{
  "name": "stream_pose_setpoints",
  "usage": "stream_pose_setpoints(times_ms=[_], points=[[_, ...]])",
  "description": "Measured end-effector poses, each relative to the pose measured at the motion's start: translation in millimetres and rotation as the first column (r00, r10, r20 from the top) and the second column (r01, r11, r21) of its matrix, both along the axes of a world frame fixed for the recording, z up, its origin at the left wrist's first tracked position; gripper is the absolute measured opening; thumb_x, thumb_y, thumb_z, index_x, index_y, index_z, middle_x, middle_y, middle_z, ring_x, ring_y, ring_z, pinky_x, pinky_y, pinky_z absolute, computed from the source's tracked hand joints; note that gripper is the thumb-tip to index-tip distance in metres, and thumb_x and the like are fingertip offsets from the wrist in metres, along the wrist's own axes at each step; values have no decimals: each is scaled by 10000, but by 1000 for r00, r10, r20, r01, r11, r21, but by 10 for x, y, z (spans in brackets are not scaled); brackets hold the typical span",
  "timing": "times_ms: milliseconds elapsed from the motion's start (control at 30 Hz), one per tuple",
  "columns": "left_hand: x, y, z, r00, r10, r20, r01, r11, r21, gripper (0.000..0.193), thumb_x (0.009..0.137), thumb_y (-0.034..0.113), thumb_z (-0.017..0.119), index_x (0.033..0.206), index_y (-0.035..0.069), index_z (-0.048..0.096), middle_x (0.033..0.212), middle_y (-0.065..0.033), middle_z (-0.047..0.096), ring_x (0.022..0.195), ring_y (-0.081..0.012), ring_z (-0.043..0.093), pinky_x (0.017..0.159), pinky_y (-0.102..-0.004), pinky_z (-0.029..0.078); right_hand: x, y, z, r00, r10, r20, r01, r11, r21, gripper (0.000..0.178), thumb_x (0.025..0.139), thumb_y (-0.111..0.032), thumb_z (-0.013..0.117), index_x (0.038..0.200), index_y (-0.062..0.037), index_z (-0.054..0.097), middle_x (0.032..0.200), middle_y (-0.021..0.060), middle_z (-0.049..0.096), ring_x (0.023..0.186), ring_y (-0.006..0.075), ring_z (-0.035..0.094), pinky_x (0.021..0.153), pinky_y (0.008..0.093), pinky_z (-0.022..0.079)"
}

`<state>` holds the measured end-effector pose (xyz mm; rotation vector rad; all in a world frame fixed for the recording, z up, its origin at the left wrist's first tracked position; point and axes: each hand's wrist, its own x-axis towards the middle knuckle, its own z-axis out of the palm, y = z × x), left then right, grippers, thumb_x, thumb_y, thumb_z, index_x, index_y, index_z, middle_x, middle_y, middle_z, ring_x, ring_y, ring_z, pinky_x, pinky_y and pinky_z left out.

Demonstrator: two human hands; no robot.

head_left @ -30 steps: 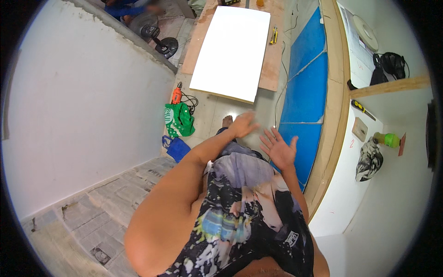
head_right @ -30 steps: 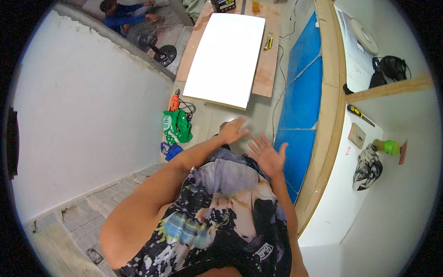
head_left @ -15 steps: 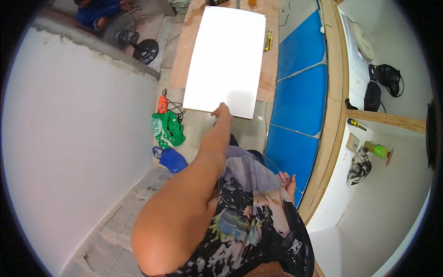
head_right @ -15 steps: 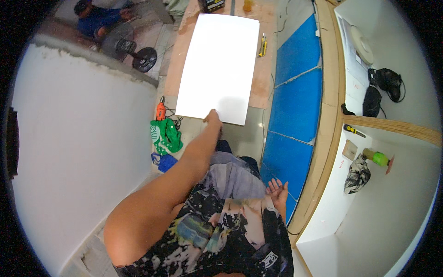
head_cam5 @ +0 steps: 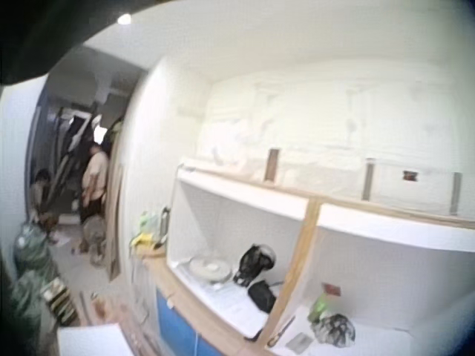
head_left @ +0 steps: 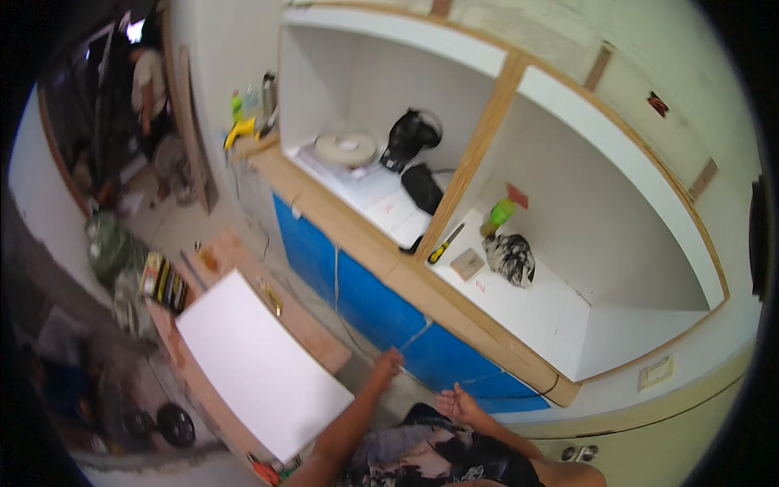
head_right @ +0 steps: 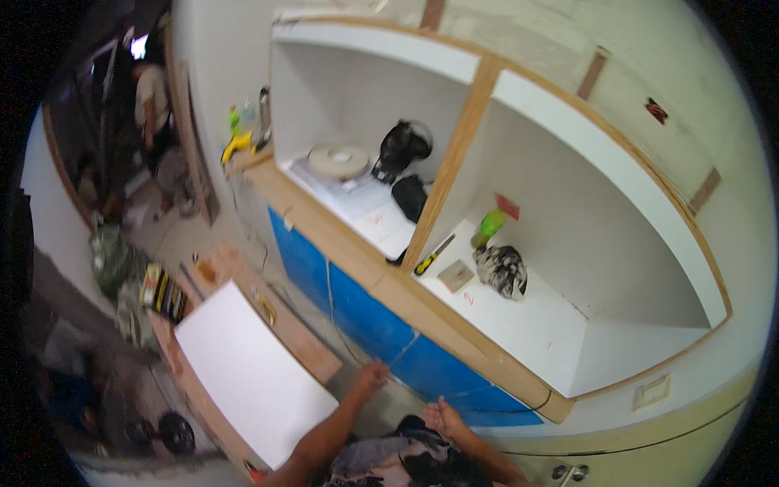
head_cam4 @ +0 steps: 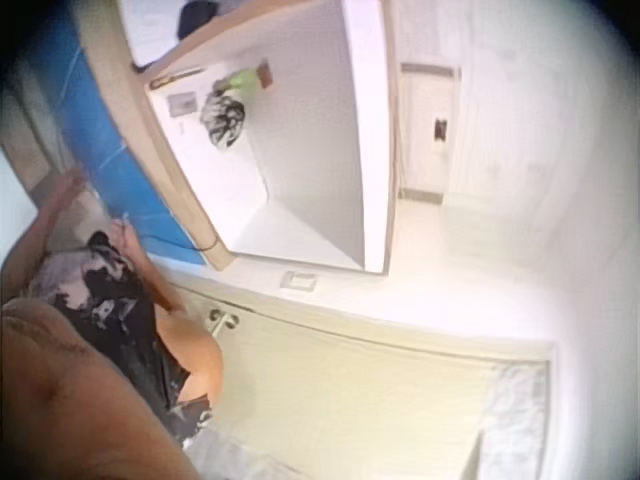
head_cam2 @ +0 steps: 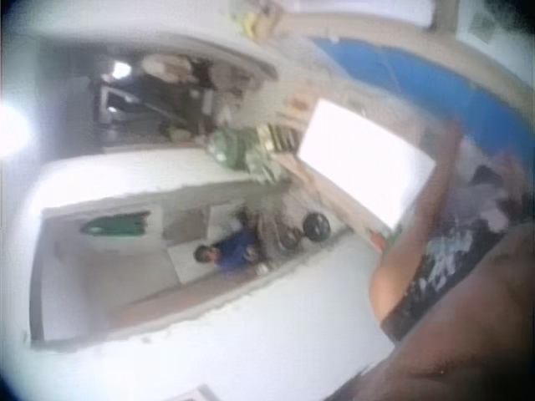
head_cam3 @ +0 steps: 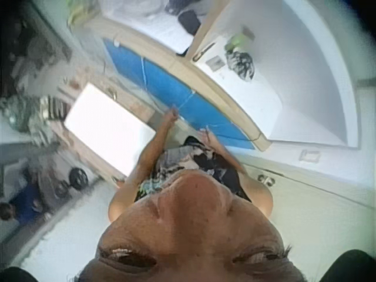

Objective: The person applies a thin wooden strip to the edge of a white board, pressing it firmly to adhere. They then pick up a larger board and use a utility knife to cut a strip along its edge. The person works in a workshop environment with tools and materials visible.

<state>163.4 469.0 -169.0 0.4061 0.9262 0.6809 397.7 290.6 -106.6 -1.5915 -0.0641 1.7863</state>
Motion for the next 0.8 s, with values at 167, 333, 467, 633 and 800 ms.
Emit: stream_pose_setpoints(times_ms=[167, 333, 467, 633, 800], points=[[125, -427, 2148, 770, -445, -456, 637, 553, 536, 689, 979, 458, 567, 1519, 83, 361, 1428, -172, 528, 1317, -310, 498, 1066, -427, 399, -367, 410, -172, 824, -143, -548, 301, 930, 210, 854, 904, -778, 367, 1303, -35, 501, 1305, 139, 580, 1238, 374, 515, 1082, 541, 363], [166, -263, 1931, 749, 208, -630, 663, -239, 710, 806, 881, 581, 613, 1482, 83, 410, 1582, -175, 306, 1426, -370, 341, 1130, -571, 276, -729, 1202, 566, -212, 264, -941, 446, 883, 147, 896, 887, -796, 374, 1377, -52, 470, 1379, 134, 537, 1300, 355, 472, 1110, 523, 336], [83, 300, 1902, 423, 403, -812, 892, -27, 451, 743, 864, 513, 663, 1432, 77, 463, 1524, -194, 382, 1350, -377, 432, 1105, -552, 318, -320, 1565, 1397, 440, 234, -867, 322, 860, 396, 865, 900, -759, 406, 1376, -41, 479, 1406, 164, 527, 1290, 328, 493, 1090, 502, 366], [-24, 1190, 2205, 557, 567, -607, 633, 183, 752, 377, 852, 270, 738, 1109, 1, 677, 1140, -218, 659, 1019, -402, 642, 858, -430, 530, 717, 1782, 1652, 994, 98, -53, -40, 756, 653, 651, 991, -563, 491, 1322, -3, 524, 1304, 188, 607, 1197, 259, 584, 1048, 394, 431], [312, 1894, 4332, 627, 752, -204, 515, -204, 832, 275, 808, 41, 740, 1062, 33, 634, 1007, -164, 686, 950, -362, 661, 830, -426, 524, 1526, 1828, 1295, 752, -236, 615, -322, 683, 656, 324, 948, -250, 667, 1158, -4, 638, 1059, 133, 708, 953, 216, 683, 857, 295, 518]])
